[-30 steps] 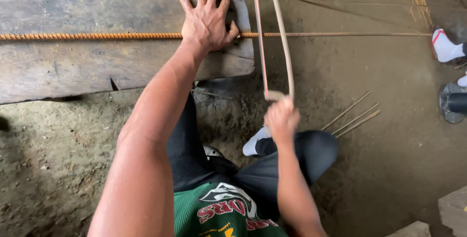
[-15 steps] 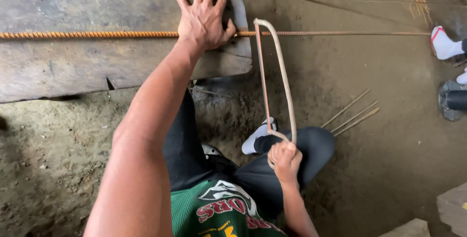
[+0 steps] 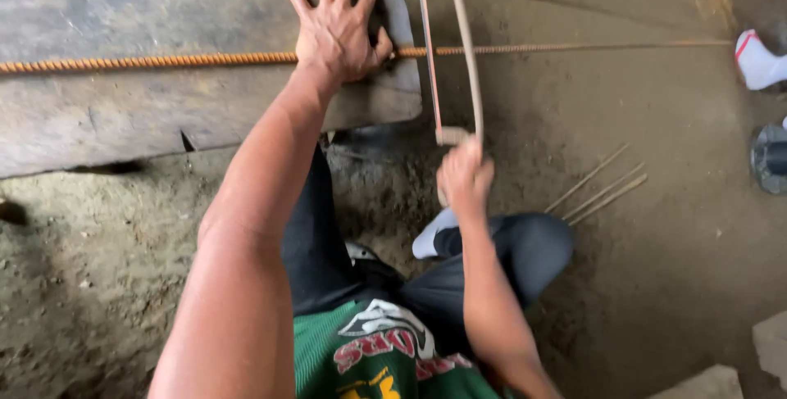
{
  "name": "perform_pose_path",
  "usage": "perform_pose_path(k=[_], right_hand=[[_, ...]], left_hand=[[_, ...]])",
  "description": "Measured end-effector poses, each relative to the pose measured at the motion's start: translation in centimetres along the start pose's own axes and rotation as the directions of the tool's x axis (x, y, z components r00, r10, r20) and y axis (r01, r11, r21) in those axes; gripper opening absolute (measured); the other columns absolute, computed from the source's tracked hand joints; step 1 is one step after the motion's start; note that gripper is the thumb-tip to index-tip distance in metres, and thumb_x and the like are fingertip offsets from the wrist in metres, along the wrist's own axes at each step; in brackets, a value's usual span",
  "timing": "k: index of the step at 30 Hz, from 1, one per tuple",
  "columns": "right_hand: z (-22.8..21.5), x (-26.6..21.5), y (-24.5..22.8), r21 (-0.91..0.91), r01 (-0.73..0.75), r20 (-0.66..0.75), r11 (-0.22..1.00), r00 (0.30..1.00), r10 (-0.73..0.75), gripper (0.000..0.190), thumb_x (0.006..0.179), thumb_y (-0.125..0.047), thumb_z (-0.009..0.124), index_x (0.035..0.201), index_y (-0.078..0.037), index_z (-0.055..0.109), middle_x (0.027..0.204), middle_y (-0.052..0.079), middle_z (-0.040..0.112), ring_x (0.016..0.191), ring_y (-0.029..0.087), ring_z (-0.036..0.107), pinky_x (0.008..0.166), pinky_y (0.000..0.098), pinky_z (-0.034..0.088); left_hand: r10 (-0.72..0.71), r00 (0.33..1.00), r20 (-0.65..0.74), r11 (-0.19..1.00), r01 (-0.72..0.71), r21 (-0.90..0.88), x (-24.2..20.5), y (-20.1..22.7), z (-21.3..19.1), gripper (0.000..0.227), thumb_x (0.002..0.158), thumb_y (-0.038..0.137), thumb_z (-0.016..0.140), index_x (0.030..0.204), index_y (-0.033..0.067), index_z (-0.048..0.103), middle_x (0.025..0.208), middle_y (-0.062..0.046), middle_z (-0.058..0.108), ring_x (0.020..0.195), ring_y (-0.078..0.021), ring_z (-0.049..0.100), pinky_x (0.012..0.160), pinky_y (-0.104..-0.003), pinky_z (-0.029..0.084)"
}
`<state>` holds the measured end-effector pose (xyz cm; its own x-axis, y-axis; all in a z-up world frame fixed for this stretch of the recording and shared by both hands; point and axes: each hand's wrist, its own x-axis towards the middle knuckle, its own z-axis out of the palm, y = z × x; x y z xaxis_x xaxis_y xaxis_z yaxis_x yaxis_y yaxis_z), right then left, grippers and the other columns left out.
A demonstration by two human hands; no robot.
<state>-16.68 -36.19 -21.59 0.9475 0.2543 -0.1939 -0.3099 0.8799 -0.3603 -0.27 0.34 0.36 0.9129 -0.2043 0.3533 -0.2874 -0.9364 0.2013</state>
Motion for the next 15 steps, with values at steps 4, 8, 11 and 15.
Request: perform_pose_path(k=[4,8,11,15], right_hand=[[-10.6,-11.3,0.2,0.041,-0.020,0.072,0.999,0.997,0.017,0.036,0.088,-0.032,0.058,0.069,-0.023,0.029,0.060,-0.007,0.029,0.042,0.010,0.032,0.038,0.0344,0.022],[8.1,-12.4,2.3,-0.526,0.031,-0.305,0.850,0.926,-0.222,0.030,0.091,-0.036,0.037,0.069,-0.021,0.023,0.055,-0.002,0.024,0.042,0.017,0.030,0.040,0.0335,0.027],[1.9,-2.9,0.4,-0.227,0.007,-0.147,0.974,0.988,-0.041,0.018,0.080,-0.042,0.052,0.087,-0.027,0.044,0.069,-0.008,0.036,0.060,0.009,0.039,0.053,0.0279,0.033],[9.2,9.0,-0.6,-0.140,-0.151,-0.320,0.979,0.942,0.100,0.029,0.083,-0.046,0.055,0.073,-0.032,0.031,0.068,-0.017,0.026,0.062,-0.004,0.041,0.053,0.0200,0.030]], left_hand=[[-0.040,0.987,0.154,0.999,0.037,0.025,0.1,0.4,-0.4,0.074,0.092,0.054,0.045,0.151,0.0098,0.050,0.152,-0.027,0.041,0.143,-0.0440,0.031,0.099,-0.090,0.017],[-0.005,0.997,0.081,1.000,0.003,0.021,0.4,0.1,0.1,0.072,0.093,0.053,0.046,0.148,0.0065,0.052,0.148,-0.030,0.043,0.140,-0.0470,0.032,0.099,-0.089,0.018],[-0.006,0.998,0.057,1.000,0.005,0.020,0.1,0.1,0.4,0.071,0.092,0.052,0.047,0.146,0.0059,0.054,0.146,-0.031,0.044,0.139,-0.0471,0.033,0.099,-0.088,0.019],[-0.025,0.995,0.093,1.000,0.023,0.015,0.4,0.1,0.1,0.070,0.093,0.053,0.046,0.146,0.0078,0.054,0.148,-0.029,0.043,0.141,-0.0447,0.032,0.100,-0.088,0.018]])
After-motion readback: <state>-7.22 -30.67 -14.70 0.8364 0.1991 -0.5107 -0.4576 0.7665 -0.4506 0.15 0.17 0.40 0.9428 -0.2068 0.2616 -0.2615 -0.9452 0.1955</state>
